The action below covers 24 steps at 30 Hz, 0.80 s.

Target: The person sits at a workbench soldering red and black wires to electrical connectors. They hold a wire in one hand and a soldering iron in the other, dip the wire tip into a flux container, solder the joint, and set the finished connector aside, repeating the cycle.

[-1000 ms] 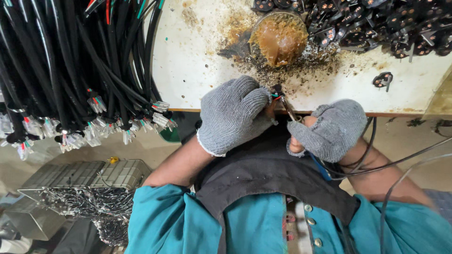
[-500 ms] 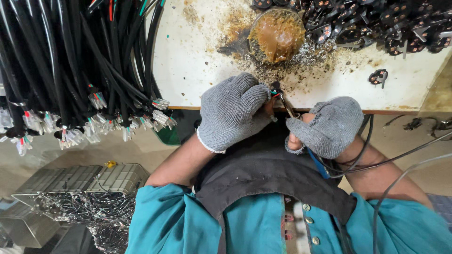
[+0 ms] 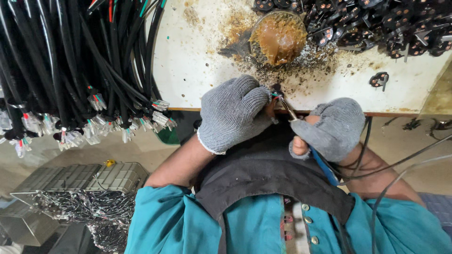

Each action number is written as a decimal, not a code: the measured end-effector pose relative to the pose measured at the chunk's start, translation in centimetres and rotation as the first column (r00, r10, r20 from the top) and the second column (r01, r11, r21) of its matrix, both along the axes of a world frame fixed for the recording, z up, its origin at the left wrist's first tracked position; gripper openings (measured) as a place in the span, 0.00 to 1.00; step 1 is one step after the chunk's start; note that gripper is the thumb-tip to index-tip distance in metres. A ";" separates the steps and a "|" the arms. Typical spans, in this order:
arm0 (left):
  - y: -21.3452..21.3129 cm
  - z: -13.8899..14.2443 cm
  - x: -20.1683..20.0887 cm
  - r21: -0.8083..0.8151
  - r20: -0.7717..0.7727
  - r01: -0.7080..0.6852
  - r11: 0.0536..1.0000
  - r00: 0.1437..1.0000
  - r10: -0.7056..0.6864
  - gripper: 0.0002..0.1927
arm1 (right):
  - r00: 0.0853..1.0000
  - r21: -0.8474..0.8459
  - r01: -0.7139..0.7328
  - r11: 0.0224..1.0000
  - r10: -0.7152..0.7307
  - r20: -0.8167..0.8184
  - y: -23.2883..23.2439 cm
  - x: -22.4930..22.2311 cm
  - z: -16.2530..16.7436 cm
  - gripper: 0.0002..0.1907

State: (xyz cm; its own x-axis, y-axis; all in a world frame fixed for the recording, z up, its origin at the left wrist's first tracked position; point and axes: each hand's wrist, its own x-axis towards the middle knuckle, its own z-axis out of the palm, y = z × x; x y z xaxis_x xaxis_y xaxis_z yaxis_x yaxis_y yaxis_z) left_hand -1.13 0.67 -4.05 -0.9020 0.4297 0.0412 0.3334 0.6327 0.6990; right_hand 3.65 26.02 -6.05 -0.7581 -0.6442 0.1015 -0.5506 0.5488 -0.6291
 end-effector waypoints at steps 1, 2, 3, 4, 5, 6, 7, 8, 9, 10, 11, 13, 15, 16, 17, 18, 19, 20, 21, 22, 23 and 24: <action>0.0 0.0 0.0 -0.001 0.006 0.005 1.000 1.000 -0.005 0.10 | 1.000 -0.044 -0.010 0.999 0.011 0.011 0.1 -0.1 0.0 0.16; 0.0 0.0 0.0 -0.002 0.013 0.011 1.000 1.000 -0.011 0.11 | 1.000 -0.088 -0.019 0.996 0.021 0.021 0.3 -0.1 0.0 0.16; 0.0 0.0 0.0 -0.002 0.009 0.009 1.000 1.000 -0.009 0.10 | 0.999 -0.131 -0.027 0.991 0.031 0.030 0.6 -0.2 0.0 0.16; 0.0 0.0 0.0 -0.003 0.006 0.008 1.000 1.000 -0.008 0.10 | 0.999 -0.109 -0.022 0.994 0.025 0.020 0.5 -0.2 -0.1 0.16; 0.0 0.0 0.0 -0.002 0.003 0.007 1.000 1.000 -0.007 0.10 | 1.000 -0.085 -0.017 0.996 0.018 0.011 0.5 -0.1 -0.2 0.16; 0.0 0.0 0.0 -0.003 0.010 0.011 1.000 1.000 -0.011 0.10 | 1.000 -0.062 -0.013 0.998 0.013 0.001 0.6 0.0 -0.2 0.16; 0.0 0.1 -0.1 -0.006 0.014 0.016 1.000 1.000 -0.016 0.11 | 1.000 -0.052 -0.014 0.999 0.015 0.018 0.6 0.1 -0.4 0.16; 0.0 0.1 -0.1 -0.008 0.018 0.020 1.000 1.000 -0.019 0.11 | 0.999 -0.042 -0.017 0.999 0.019 0.035 0.7 0.3 -0.5 0.16; 0.0 0.1 -0.1 -0.008 0.023 0.020 1.000 1.000 -0.020 0.11 | 0.998 -0.032 -0.021 0.999 0.023 0.054 0.7 0.4 -0.6 0.17; 0.0 0.2 -0.1 -0.009 0.029 0.021 1.000 0.999 -0.021 0.11 | 1.000 -0.026 -0.024 0.999 0.024 0.019 0.7 0.6 -0.7 0.15; 0.0 0.1 -0.1 -0.009 0.035 0.021 1.000 0.999 -0.021 0.12 | 1.000 -0.020 -0.026 0.999 0.026 -0.015 0.7 0.8 -0.9 0.14; 0.1 0.1 -0.1 0.008 -0.001 -0.003 1.000 1.000 0.003 0.11 | 0.998 -0.011 -0.047 0.999 0.047 0.046 0.5 1.2 -1.3 0.11; 0.1 0.1 0.0 0.024 -0.016 -0.013 1.000 1.000 0.013 0.11 | 0.968 -0.010 -0.079 0.997 0.079 0.238 0.4 1.5 -1.8 0.07; 0.1 0.1 0.0 0.032 -0.015 -0.009 0.999 1.000 0.009 0.11 | 0.967 0.033 -0.113 0.993 0.102 0.232 0.4 1.5 -2.0 0.07; 0.1 0.1 0.0 0.042 -0.013 -0.003 0.999 1.000 0.004 0.11 | 0.966 0.076 -0.144 0.987 0.123 0.229 0.4 1.6 -2.1 0.07; 0.1 0.0 0.1 0.027 -0.010 0.000 1.000 1.000 0.000 0.11 | 0.964 0.121 -0.174 0.977 0.143 0.225 0.5 1.7 -2.2 0.07; 0.2 0.0 0.1 0.010 -0.007 0.002 1.000 1.000 -0.002 0.11 | 0.971 0.164 -0.177 0.970 0.145 0.191 0.5 1.7 -2.2 0.08; 0.2 0.0 0.1 -0.007 -0.006 0.001 1.000 1.000 -0.001 0.11 | 0.976 0.206 -0.181 0.962 0.150 0.156 0.5 1.7 -2.1 0.10; 0.2 0.0 0.2 -0.001 -0.012 -0.002 1.000 1.000 0.002 0.11 | 0.980 0.247 -0.183 0.952 0.158 0.120 0.5 1.7 -2.1 0.12; 0.2 0.0 0.2 0.003 -0.016 -0.007 1.000 1.000 0.007 0.11 | 0.982 0.209 -0.166 0.964 0.142 0.127 0.5 1.6 -1.9 0.11; 0.2 0.0 0.3 0.008 -0.019 -0.011 1.000 1.000 0.011 0.11 | 0.983 0.172 -0.149 0.974 0.127 0.136 0.5 1.5 -1.8 0.10; 0.2 0.0 0.3 0.009 -0.021 -0.011 1.000 1.000 0.011 0.11 | 0.983 0.135 -0.131 0.982 0.111 0.146 0.4 1.4 -1.6 0.09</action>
State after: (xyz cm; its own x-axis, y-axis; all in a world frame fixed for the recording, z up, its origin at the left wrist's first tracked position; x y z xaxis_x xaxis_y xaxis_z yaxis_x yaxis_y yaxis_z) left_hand -0.85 0.88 -4.05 -0.9054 0.4196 0.0643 0.3415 0.6302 0.6973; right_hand 5.09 26.46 -7.66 -0.6739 -0.7323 -0.0980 -0.5323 0.5732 -0.6230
